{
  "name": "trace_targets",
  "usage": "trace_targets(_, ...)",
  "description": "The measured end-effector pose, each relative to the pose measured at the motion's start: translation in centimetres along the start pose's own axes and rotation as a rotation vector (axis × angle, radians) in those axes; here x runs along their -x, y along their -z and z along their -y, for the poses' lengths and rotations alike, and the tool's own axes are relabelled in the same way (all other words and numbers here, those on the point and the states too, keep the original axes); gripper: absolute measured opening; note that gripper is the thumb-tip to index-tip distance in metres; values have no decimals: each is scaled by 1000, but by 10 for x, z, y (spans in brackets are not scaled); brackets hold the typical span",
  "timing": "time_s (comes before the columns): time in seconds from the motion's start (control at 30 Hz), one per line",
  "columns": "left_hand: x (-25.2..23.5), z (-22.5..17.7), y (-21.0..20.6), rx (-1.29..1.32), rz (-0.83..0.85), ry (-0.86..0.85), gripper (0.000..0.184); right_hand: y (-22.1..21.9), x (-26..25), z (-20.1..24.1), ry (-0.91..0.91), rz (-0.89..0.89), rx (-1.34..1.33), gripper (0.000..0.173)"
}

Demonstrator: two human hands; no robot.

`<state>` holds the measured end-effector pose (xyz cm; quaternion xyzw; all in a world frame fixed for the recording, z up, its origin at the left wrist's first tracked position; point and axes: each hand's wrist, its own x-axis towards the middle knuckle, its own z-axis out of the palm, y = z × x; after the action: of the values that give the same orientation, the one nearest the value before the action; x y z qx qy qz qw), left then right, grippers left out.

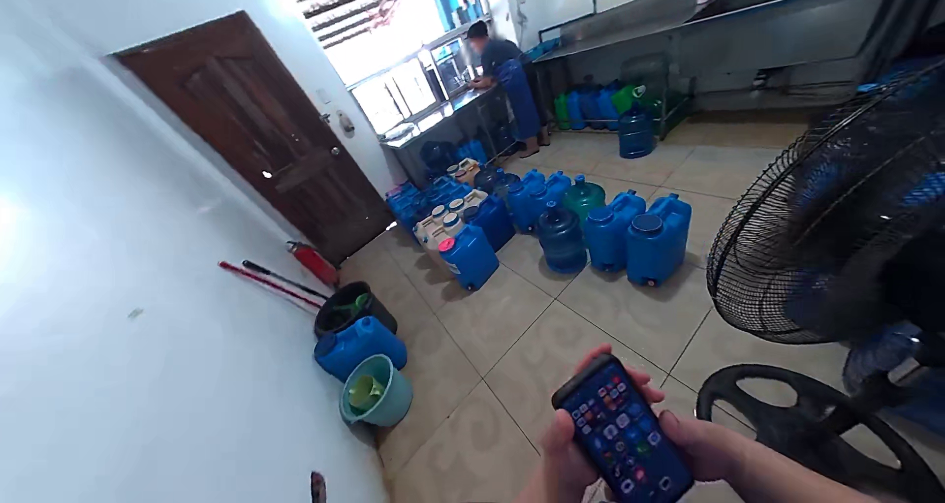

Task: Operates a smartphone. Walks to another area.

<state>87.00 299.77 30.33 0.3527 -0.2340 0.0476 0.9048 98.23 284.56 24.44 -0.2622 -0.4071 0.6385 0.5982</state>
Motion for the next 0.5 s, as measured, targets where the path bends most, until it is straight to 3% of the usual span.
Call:
trace_targets(0.1, -20, -29, 17, 64, 120, 68, 87, -1, -30, -5, 203, 130, -221, 75)
trace_targets(0.2, -33, -61, 37, 89, 232, 133, 83, -67, -73, 22, 540, -55, -438, 67)
trace_targets(0.3, -47, -80, 55, 83, 378, 171, 78, -46, -88, 30, 313, -54, -120, 81)
trace_targets(0.4, -58, -81, 58, 87, 473, 213, 69, -17, -67, 3, 279, -72, 9, 79)
trace_targets(0.5, -58, -65, 56, 195, 501, 297, 64, -31, -40, 4, 219, -211, 59, 78)
